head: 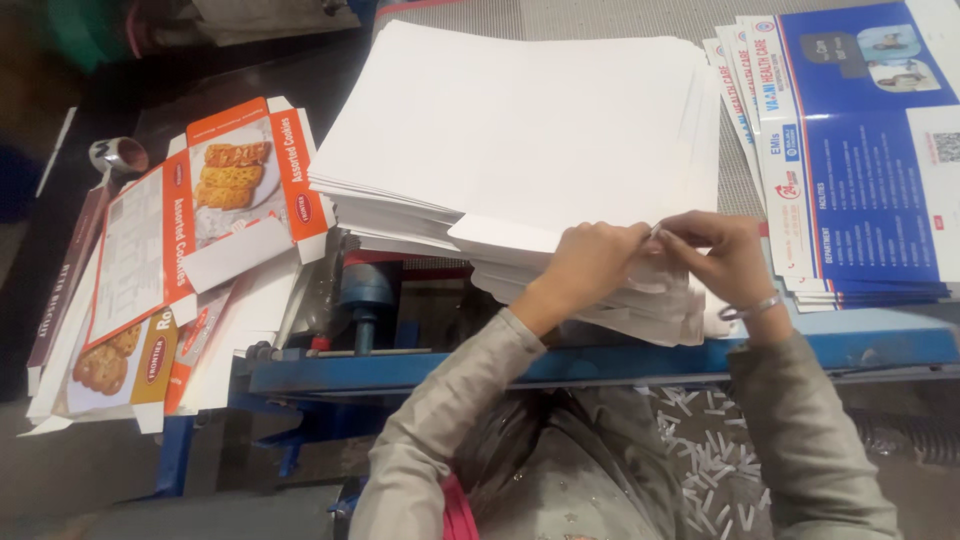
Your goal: The person folds a stack of white paper sheets in half by hand. They pick up a sheet, fold it, and place it on a growing pile of folded papers on the table. The process is repeated continuously throughout the video.
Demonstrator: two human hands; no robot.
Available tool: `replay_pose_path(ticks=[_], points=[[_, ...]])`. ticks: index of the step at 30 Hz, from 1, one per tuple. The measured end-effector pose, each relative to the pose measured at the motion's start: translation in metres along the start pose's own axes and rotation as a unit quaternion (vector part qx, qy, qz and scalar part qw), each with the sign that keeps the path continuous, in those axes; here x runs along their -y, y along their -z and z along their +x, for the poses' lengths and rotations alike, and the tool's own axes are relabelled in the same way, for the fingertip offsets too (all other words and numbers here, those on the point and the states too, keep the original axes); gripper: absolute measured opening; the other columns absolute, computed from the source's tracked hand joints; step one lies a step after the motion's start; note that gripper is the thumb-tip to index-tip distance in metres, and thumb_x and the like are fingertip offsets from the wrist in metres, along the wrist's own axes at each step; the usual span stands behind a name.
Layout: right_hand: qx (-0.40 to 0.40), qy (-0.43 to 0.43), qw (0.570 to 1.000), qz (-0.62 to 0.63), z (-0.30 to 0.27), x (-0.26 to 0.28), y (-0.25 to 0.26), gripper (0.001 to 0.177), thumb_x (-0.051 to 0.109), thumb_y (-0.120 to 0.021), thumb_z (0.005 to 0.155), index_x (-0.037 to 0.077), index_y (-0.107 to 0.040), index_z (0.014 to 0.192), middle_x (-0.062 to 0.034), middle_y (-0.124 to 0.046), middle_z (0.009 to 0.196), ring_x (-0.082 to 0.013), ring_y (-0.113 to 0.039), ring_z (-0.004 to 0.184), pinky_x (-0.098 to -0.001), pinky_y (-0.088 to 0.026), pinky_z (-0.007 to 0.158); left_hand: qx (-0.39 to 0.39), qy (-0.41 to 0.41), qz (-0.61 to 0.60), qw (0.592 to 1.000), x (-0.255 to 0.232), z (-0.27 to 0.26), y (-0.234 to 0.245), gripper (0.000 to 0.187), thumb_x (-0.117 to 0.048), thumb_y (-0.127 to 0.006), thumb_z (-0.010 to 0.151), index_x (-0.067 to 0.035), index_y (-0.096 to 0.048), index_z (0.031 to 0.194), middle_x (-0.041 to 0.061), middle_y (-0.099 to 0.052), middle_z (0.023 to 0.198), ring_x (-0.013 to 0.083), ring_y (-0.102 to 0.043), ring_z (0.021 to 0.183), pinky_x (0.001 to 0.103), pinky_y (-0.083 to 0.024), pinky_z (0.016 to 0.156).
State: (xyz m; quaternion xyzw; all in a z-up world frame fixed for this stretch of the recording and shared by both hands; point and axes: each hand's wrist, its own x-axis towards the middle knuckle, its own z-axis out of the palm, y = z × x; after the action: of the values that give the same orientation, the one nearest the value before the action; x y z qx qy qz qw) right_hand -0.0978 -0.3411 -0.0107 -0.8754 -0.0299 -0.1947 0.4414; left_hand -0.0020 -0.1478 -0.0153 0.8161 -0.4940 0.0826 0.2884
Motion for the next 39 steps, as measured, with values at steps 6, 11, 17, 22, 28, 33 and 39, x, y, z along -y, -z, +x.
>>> replay_pose_path(ticks=[6, 11, 17, 22, 28, 33, 39], points=[[-0.055, 0.094, 0.985, -0.130, -0.009, 0.058, -0.006, 0.024, 0.000, -0.073, 0.090, 0.002, -0.074, 0.114, -0.0114, -0.077, 0.099, -0.0204, -0.077, 0.085, -0.0280, -0.060, 0.069, -0.031, 0.031, -0.059, 0.997, 0.000, -0.006, -0.013, 0.022, -0.032, -0.061, 0.100, -0.013, -0.068, 0.107, 0.014, -0.069, 0.066, 0.0346, -0.071, 0.063, 0.046, -0.055, 0.057], [-0.022, 0.080, 0.981, -0.176, -0.001, 0.073, -0.005, 0.018, 0.007, -0.076, 0.090, 0.004, -0.074, 0.108, -0.0107, -0.075, 0.091, -0.0215, -0.074, 0.075, -0.0301, -0.057, 0.064, -0.044, 0.022, -0.073, 0.996, 0.006, -0.013, -0.021, 0.021, -0.032, -0.058, 0.102, -0.014, -0.067, 0.110, 0.014, -0.068, 0.067, 0.0355, -0.070, 0.063, 0.047, -0.054, 0.056], [0.043, 0.080, 0.970, -0.225, 0.006, 0.069, -0.005, 0.013, 0.009, -0.076, 0.085, 0.004, -0.071, 0.097, -0.0094, -0.072, 0.080, -0.0259, -0.070, 0.068, -0.0352, -0.053, 0.058, -0.039, 0.036, -0.069, 0.996, 0.008, -0.018, -0.029, 0.021, -0.033, -0.058, 0.101, -0.015, -0.067, 0.109, 0.013, -0.068, 0.066, 0.0357, -0.069, 0.061, 0.047, -0.053, 0.054], [0.035, 0.107, 0.951, -0.288, 0.000, 0.052, -0.019, 0.013, 0.010, -0.077, 0.085, 0.004, -0.067, 0.091, -0.0098, -0.068, 0.078, -0.0285, -0.067, 0.067, -0.0372, -0.052, 0.059, -0.057, 0.032, -0.090, 0.994, 0.009, -0.022, -0.031, 0.017, -0.029, -0.057, 0.103, -0.016, -0.068, 0.105, 0.011, -0.069, 0.070, 0.0336, -0.069, 0.063, 0.045, -0.053, 0.057], [-0.098, 0.030, 0.984, -0.145, -0.011, 0.053, -0.024, 0.016, 0.003, -0.077, 0.091, 0.005, -0.073, 0.107, -0.0093, -0.073, 0.091, -0.0214, -0.074, 0.078, -0.0309, -0.057, 0.068, -0.045, 0.072, -0.128, 0.988, 0.008, -0.021, -0.028, 0.020, -0.033, -0.059, 0.101, -0.017, -0.070, 0.105, 0.013, -0.068, 0.066, 0.0356, -0.069, 0.062, 0.047, -0.053, 0.056], [-0.155, 0.076, 0.969, -0.175, -0.020, 0.075, -0.036, 0.016, 0.001, -0.077, 0.095, 0.006, -0.076, 0.110, -0.0099, -0.076, 0.111, -0.0228, -0.076, 0.091, -0.0303, -0.059, 0.076, -0.056, 0.081, -0.136, 0.986, 0.012, -0.017, -0.032, 0.023, -0.035, -0.060, 0.100, -0.017, -0.068, 0.110, 0.014, -0.067, 0.065, 0.0366, -0.069, 0.062, 0.047, -0.053, 0.055], [-0.140, 0.098, 0.966, -0.193, -0.014, 0.080, -0.036, 0.013, 0.000, -0.074, 0.096, 0.004, -0.075, 0.108, -0.0102, -0.076, 0.109, -0.0260, -0.076, 0.093, -0.0322, -0.059, 0.078, -0.056, 0.083, -0.107, 0.989, 0.009, -0.020, -0.033, 0.020, -0.033, -0.060, 0.101, -0.017, -0.067, 0.109, 0.015, -0.066, 0.064, 0.0394, -0.067, 0.063, 0.050, -0.051, 0.054]])
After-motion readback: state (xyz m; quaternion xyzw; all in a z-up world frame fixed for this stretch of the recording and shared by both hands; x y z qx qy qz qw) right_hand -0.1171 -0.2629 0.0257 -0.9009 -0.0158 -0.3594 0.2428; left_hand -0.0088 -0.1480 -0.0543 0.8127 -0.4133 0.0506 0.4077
